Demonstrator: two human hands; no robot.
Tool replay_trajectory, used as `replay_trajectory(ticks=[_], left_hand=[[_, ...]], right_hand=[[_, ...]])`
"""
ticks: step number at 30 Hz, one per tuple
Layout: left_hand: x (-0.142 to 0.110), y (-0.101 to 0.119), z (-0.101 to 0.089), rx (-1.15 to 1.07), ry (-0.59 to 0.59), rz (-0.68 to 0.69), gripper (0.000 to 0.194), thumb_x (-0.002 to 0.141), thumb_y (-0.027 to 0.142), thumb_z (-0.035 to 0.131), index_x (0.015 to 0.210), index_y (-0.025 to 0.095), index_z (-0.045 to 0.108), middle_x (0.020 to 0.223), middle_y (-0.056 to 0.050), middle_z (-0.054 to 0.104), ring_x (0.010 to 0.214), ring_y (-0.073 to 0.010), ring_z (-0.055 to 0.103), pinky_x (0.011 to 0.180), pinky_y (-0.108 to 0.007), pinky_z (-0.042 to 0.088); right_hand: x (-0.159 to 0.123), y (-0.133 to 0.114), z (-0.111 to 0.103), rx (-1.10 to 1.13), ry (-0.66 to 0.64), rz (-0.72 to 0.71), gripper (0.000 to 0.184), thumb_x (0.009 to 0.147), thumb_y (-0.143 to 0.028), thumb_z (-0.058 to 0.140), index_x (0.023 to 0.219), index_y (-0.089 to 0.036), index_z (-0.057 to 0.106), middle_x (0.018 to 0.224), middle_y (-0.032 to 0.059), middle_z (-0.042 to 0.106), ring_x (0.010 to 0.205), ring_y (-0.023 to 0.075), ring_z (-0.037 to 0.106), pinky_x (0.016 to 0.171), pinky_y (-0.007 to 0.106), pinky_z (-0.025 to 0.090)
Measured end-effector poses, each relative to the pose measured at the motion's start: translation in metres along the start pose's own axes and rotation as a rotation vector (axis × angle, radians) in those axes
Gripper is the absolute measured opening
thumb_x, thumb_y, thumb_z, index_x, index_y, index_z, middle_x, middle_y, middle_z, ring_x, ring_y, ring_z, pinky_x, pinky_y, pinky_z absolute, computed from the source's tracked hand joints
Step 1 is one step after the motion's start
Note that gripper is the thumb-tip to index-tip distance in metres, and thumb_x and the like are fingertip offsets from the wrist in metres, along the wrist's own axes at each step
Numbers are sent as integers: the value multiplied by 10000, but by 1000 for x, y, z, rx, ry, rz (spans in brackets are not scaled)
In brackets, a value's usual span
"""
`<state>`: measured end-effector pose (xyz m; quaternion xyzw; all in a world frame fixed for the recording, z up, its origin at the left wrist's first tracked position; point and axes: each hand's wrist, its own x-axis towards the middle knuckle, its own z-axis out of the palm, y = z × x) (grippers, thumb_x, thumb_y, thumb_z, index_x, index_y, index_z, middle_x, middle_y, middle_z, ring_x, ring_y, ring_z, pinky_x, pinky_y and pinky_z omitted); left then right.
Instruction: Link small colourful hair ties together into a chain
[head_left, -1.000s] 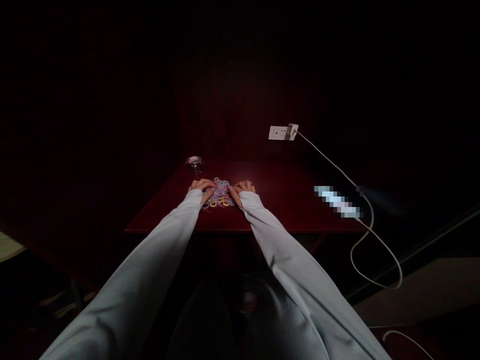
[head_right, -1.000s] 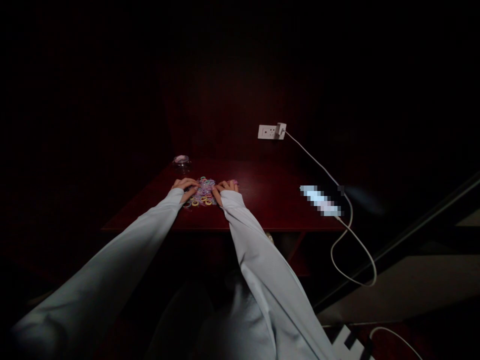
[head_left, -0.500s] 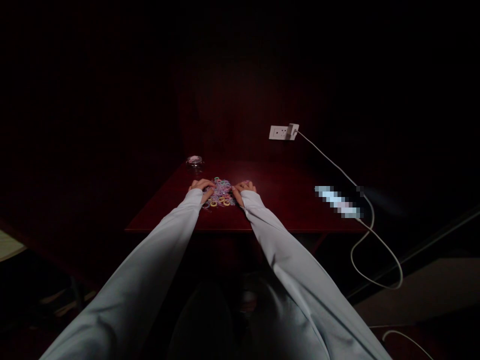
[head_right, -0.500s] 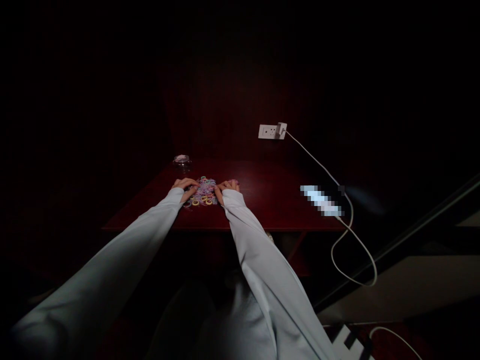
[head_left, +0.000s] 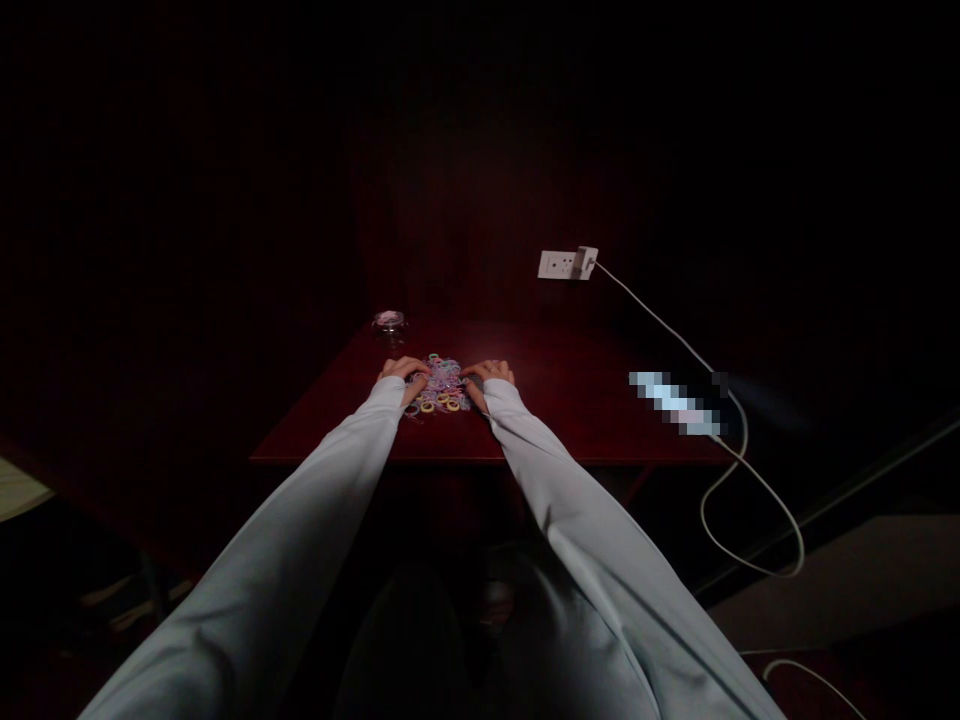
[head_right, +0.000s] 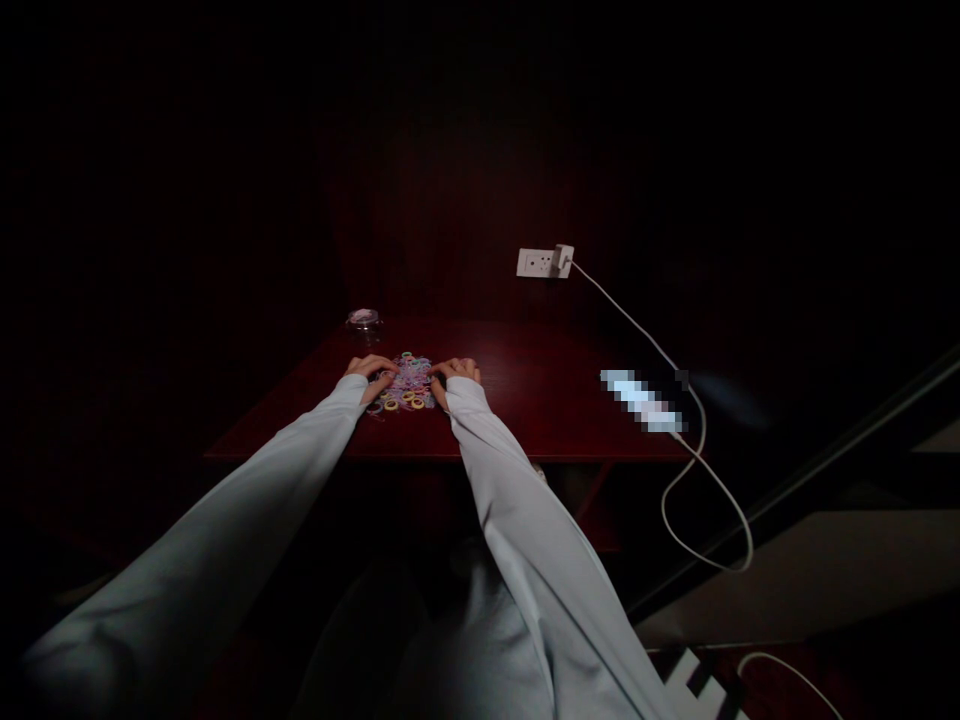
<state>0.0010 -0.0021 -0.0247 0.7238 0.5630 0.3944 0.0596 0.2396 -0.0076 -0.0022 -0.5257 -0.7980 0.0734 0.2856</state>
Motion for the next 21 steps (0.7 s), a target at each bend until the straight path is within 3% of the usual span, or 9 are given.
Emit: replay_trajectory(ticks=[8,21], left_hand=[[1,0,0,-3,-12,18,202,933,297,608,1012,306,793,1238,-11,764,1208,-258,621,1102,-416,455],[2,-2,1,-16,-10,33,208,936,313,610,1014,302,802,1237,-20,769,1196,-257,639,1131,-428,445]], right_hand=[[1,3,1,-28,-49,-59,280,1032,-332,634,1243,-325,817,1302,73,683,1249,289,445,1075,426,346],[14,16,17,35,8,22,160,957,-382,757,1066,-312,851,1246,54,745,1262,292,471,1106,455,350]])
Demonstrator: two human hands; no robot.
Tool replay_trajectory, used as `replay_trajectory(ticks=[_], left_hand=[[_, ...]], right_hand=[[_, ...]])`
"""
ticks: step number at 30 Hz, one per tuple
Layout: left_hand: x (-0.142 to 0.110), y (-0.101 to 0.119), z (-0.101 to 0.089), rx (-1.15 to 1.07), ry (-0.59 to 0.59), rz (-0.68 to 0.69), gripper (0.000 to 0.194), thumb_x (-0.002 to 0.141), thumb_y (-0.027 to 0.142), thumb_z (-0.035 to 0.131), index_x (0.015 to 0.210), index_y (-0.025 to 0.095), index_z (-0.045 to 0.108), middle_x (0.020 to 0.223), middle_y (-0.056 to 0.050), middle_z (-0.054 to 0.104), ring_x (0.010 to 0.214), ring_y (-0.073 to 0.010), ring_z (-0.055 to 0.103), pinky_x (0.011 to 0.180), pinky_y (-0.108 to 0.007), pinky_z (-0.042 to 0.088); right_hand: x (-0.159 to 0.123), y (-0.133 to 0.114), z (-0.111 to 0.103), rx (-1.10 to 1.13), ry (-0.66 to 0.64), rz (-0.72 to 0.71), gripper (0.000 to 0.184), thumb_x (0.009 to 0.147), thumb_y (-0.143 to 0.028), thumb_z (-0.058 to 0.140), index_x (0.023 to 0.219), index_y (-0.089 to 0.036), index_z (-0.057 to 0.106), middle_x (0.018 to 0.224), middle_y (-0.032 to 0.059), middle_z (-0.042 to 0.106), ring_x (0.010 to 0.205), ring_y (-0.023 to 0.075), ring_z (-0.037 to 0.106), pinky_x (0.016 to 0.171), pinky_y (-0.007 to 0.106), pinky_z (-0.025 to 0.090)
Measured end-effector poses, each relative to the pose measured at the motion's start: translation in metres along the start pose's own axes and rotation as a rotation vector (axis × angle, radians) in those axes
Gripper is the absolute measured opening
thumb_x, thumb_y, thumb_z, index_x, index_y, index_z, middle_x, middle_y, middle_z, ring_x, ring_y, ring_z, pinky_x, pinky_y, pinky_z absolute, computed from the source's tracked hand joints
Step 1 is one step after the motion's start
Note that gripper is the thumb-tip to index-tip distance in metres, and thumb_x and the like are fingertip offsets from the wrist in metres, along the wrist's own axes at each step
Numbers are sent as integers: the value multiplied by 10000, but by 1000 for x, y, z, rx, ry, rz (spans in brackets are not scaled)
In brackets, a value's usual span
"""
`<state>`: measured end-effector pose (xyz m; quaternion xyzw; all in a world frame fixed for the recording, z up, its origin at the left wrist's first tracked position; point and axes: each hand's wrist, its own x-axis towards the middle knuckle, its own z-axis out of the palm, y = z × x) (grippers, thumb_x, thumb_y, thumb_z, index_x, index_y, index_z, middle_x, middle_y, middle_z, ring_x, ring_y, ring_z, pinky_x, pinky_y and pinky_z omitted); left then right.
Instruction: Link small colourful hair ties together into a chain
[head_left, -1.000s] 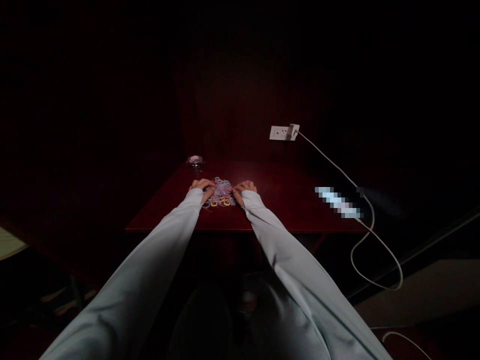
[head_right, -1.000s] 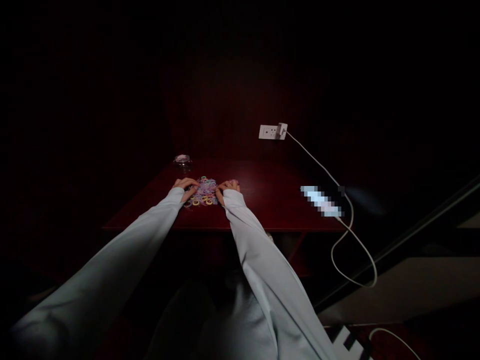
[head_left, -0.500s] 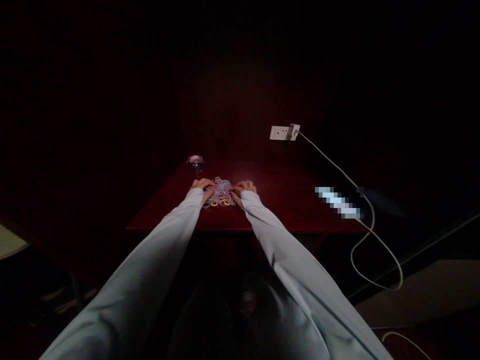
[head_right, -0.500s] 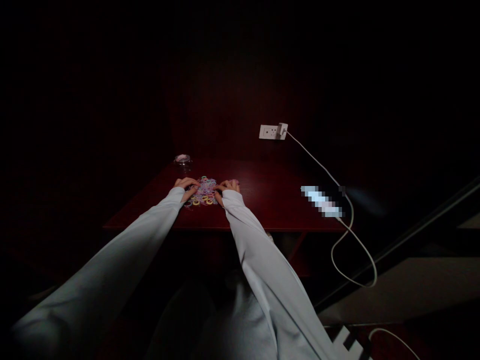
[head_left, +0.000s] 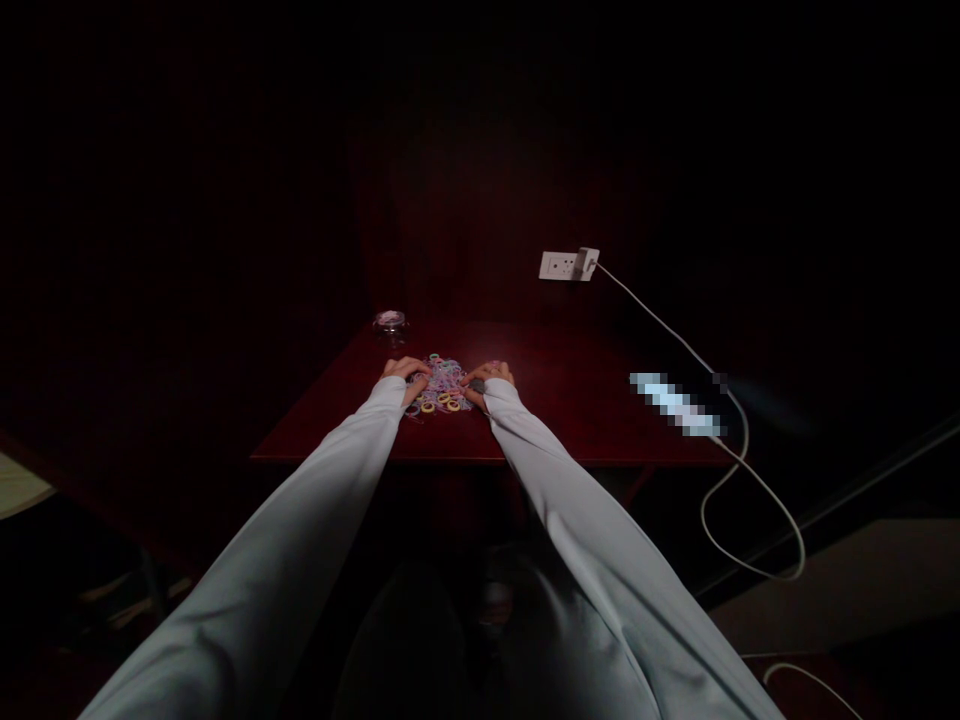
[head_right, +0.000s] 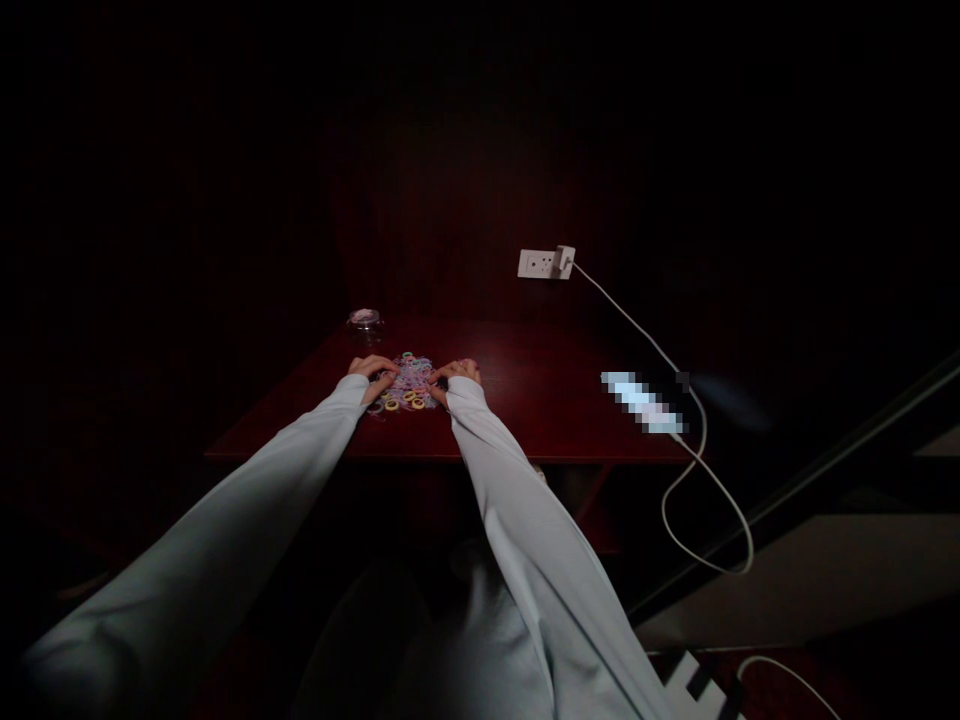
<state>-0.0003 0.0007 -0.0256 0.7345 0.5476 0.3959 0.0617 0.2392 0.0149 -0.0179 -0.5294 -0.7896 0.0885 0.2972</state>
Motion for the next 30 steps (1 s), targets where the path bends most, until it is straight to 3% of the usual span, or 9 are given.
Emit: replay_trajectory(ticks=[17,21,30], left_hand=[[2,-5,1,31,26,85,201,965,290,603,1057,278,782,1236,-22,758,1149,-241,646,1120,-425,443],[-1,3,-3,71,15,131,219,937,270,640,1100,287,785,1287,-31,749,1150,-267,628,1090,-442,469],[-11,30,-11,125,-6,227,268,1033,356,583,1225,279,753,1352,-44,742,1159,-270,597,1060,-425,489]], right_hand=[[-2,-2,-8,42,-8,-47,153,961,-390,757,984,-250,815,1198,77,733,1212,290,462,1070,422,349],[1,1,-6,83,30,-68,104,937,-349,791,954,-248,809,1141,70,738,1188,279,481,1084,420,350],[2,1,-2,196,105,-201,136,949,-404,778,940,-272,808,1092,62,744,1071,264,500,1047,443,394]])
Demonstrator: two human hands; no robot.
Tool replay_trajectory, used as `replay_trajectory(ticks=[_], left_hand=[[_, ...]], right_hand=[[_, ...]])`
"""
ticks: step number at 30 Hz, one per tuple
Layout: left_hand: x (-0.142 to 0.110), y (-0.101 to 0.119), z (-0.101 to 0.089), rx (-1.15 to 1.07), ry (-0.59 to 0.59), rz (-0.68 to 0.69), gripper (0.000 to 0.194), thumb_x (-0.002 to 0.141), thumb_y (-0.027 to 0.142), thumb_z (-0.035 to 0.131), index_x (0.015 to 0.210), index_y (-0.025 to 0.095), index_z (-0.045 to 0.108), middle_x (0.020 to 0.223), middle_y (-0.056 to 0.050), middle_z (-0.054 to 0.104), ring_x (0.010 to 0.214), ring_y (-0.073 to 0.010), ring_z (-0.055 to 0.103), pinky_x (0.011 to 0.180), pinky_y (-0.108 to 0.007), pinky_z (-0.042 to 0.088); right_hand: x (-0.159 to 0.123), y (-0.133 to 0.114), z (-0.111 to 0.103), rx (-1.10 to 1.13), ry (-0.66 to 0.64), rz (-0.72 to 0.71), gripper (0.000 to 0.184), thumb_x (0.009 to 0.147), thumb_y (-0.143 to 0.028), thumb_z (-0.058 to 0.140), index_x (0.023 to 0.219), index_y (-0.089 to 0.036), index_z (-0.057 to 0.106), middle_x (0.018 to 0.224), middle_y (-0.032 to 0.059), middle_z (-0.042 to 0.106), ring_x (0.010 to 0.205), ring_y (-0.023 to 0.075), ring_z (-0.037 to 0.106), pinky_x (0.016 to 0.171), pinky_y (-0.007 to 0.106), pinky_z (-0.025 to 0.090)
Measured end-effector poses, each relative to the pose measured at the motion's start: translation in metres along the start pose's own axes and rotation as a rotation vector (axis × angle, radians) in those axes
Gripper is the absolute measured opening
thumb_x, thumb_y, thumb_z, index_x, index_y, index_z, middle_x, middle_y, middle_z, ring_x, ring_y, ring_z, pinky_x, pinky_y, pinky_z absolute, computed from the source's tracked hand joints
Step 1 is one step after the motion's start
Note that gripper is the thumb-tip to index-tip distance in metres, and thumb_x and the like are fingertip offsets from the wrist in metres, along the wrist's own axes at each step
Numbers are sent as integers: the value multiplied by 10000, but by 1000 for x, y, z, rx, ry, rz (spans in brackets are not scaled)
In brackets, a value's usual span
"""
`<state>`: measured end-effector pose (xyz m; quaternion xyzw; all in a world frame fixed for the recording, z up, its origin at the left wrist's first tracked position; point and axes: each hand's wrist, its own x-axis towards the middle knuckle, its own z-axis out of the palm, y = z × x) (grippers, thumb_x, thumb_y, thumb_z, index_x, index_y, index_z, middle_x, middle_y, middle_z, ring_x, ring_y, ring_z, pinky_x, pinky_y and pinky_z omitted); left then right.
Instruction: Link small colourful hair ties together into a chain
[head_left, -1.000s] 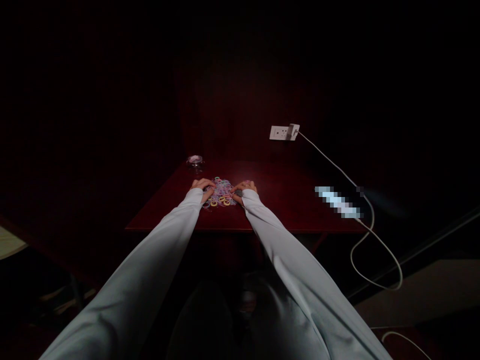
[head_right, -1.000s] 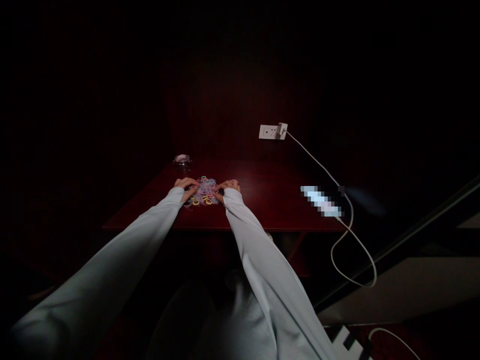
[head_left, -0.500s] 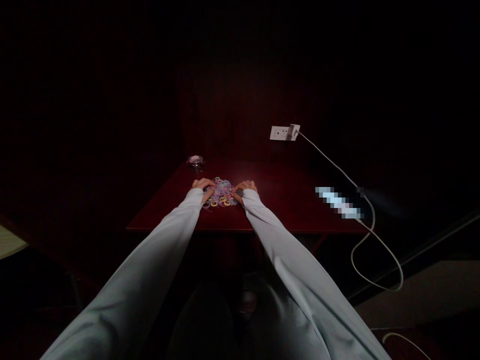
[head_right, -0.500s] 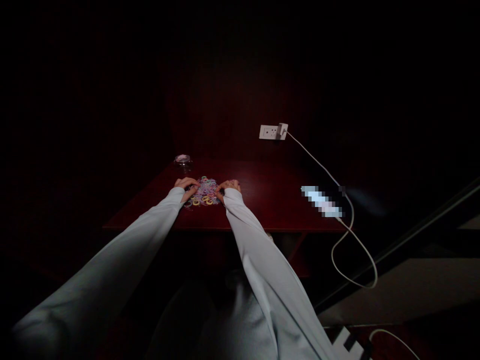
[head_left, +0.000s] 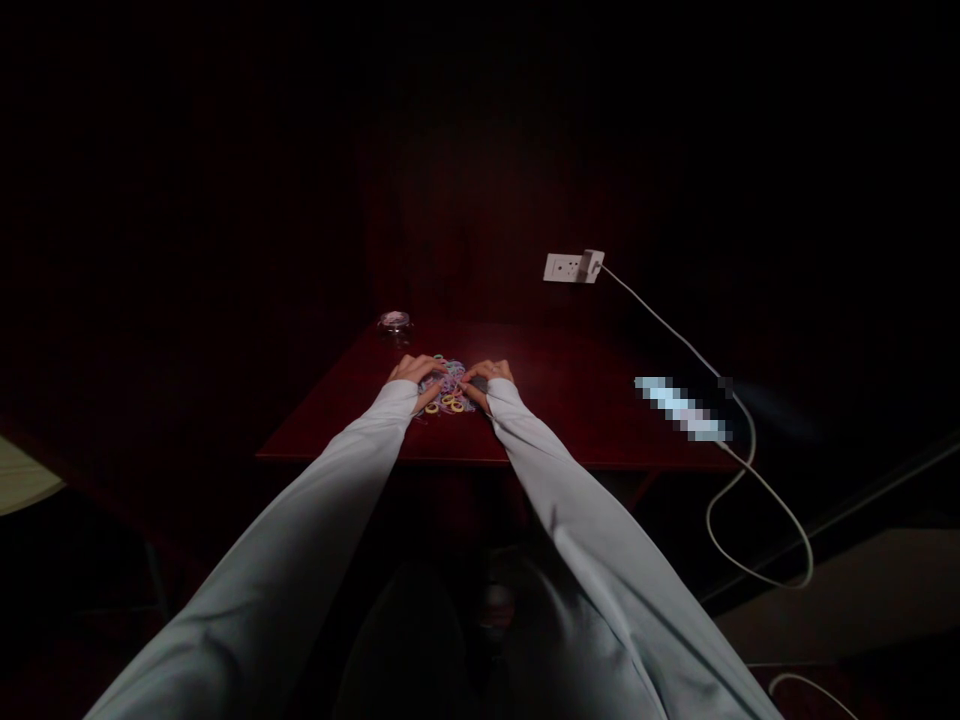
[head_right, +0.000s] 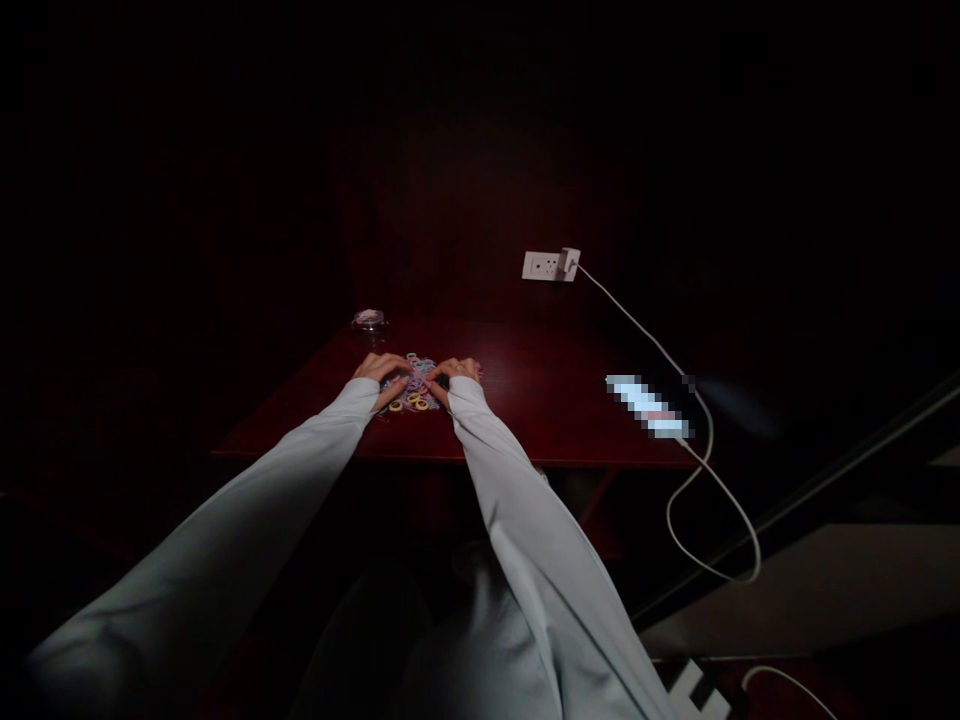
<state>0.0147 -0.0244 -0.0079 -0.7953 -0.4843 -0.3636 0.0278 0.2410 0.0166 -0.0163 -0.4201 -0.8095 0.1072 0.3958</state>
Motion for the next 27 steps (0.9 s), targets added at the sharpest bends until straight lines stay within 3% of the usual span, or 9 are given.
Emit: replay_trajectory(ticks=[10,17,27], left_hand=[[3,-11,7,-13,-45,17,324,1096,379,467,1157,270,766,1288,-49,758,1128,-253,595,1035,-408,480],[6,-22,14,-18,-78,29,276,1056,438,557,1085,276,778,1254,-34,770,1105,-243,606,1018,-388,485],[3,-16,9,-33,-61,50,274,1058,386,530,1018,255,767,1215,-43,769,1061,-233,614,990,-373,501]], right_hand=[[-3,-20,4,-3,-83,-59,188,987,-428,743,1017,-256,812,1123,74,738,1102,263,499,1042,417,381],[-2,-17,6,-9,-70,-68,157,975,-409,766,1013,-262,808,1110,68,747,1106,269,523,1045,427,405],[-2,-13,10,13,-37,-57,149,947,-413,793,968,-266,805,1079,64,738,1084,258,520,1033,418,417]])
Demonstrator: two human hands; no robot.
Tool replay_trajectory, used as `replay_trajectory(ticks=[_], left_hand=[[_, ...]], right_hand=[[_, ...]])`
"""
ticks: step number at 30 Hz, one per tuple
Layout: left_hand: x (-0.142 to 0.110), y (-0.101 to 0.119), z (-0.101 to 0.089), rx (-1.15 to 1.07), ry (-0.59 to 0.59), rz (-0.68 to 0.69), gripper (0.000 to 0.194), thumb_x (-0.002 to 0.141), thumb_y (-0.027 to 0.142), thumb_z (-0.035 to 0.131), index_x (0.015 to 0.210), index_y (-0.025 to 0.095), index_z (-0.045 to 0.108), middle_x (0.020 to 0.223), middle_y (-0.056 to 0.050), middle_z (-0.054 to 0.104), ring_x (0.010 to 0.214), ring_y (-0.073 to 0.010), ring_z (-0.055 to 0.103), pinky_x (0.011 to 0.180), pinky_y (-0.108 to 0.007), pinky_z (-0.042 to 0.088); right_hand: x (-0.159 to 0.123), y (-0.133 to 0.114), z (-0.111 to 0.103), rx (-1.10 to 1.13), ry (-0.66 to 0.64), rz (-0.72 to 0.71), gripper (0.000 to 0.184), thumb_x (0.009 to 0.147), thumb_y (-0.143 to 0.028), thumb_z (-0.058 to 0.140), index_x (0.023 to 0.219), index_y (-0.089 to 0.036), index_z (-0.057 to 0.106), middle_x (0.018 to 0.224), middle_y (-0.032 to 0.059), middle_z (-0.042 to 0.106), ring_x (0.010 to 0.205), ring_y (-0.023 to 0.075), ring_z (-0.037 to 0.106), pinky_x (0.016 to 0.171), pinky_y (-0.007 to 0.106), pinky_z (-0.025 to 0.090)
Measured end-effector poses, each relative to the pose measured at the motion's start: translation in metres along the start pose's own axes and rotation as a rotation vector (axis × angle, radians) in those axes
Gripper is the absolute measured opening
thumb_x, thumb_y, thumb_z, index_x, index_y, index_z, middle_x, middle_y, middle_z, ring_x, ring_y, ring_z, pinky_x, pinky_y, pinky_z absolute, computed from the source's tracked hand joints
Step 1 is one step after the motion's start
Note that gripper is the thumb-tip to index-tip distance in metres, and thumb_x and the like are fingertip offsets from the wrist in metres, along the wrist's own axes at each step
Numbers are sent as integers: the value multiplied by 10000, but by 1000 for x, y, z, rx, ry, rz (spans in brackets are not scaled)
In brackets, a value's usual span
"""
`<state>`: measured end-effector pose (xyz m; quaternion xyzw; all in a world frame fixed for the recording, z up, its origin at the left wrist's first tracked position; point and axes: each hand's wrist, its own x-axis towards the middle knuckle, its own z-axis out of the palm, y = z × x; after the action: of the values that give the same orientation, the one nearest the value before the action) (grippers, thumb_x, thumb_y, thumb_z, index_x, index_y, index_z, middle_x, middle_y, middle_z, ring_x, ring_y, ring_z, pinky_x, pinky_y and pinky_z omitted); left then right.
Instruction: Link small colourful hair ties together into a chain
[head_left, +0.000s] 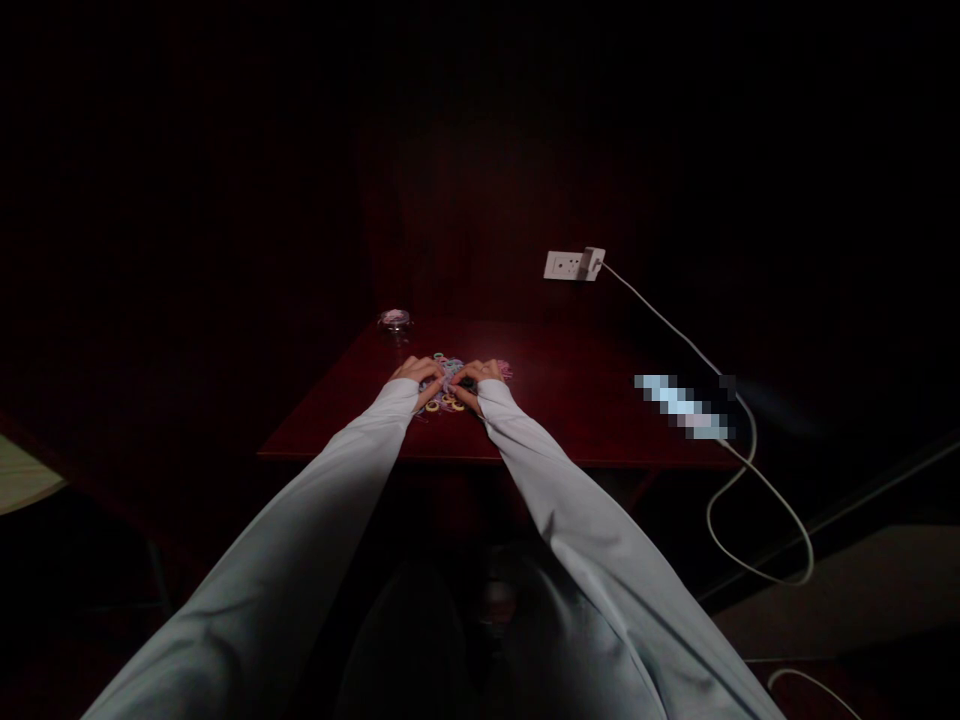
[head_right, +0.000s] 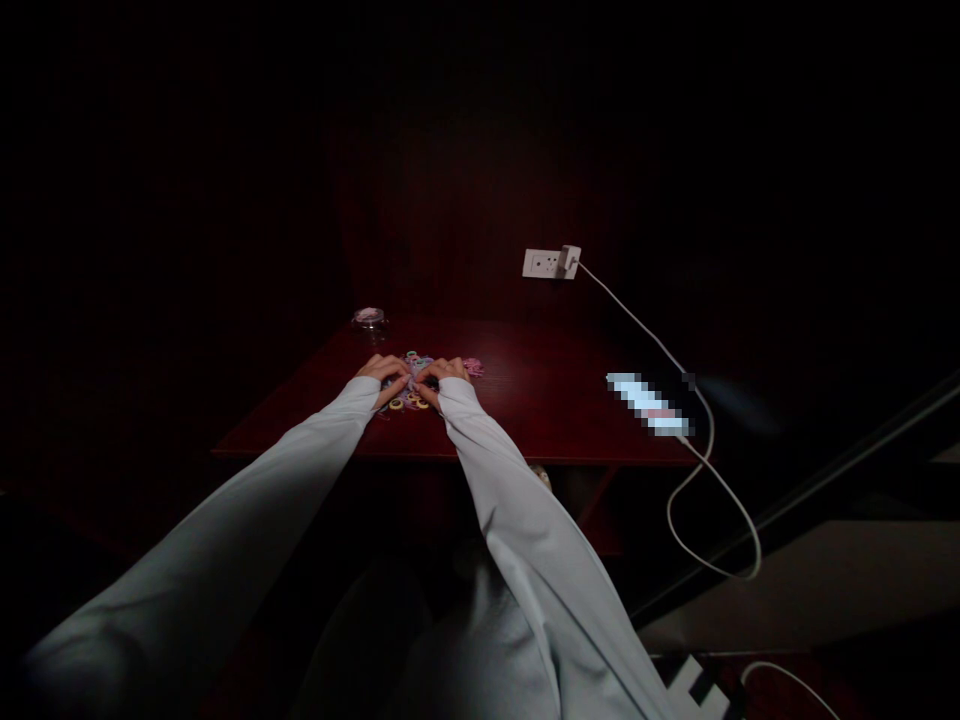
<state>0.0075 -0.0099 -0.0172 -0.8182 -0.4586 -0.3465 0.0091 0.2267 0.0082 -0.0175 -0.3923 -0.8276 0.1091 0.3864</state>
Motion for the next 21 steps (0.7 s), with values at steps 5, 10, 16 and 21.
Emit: replay_trajectory(ticks=[5,10,16,21], left_hand=[[0,3,-2,-2,31,-29,261,1049,361,518,988,251,747,1210,-48,773,1039,-235,616,993,-383,515],[0,5,-4,-16,66,-53,247,1038,345,523,967,243,737,1193,-56,781,1017,-230,629,994,-392,530],[0,6,-4,-10,60,-74,252,1044,342,509,963,245,727,1202,-58,773,1040,-233,630,979,-392,528],[3,-2,1,-7,56,-75,257,1044,352,504,946,249,718,1199,-61,771,1074,-240,643,993,-398,523]], right_hand=[[1,1,-1,-32,-26,41,143,913,-353,804,1023,-264,787,1110,65,731,1107,269,531,1031,419,428],[1,0,-7,-51,-43,95,222,894,-350,791,1087,-245,758,1117,85,729,1100,287,547,1029,431,442],[0,-4,-10,-46,-50,73,251,924,-280,712,1163,-269,785,1130,76,744,1096,285,531,1049,433,415],[-2,-7,-11,-69,-60,99,334,967,-212,605,1242,-243,794,1184,98,734,1117,285,513,1071,421,384]])
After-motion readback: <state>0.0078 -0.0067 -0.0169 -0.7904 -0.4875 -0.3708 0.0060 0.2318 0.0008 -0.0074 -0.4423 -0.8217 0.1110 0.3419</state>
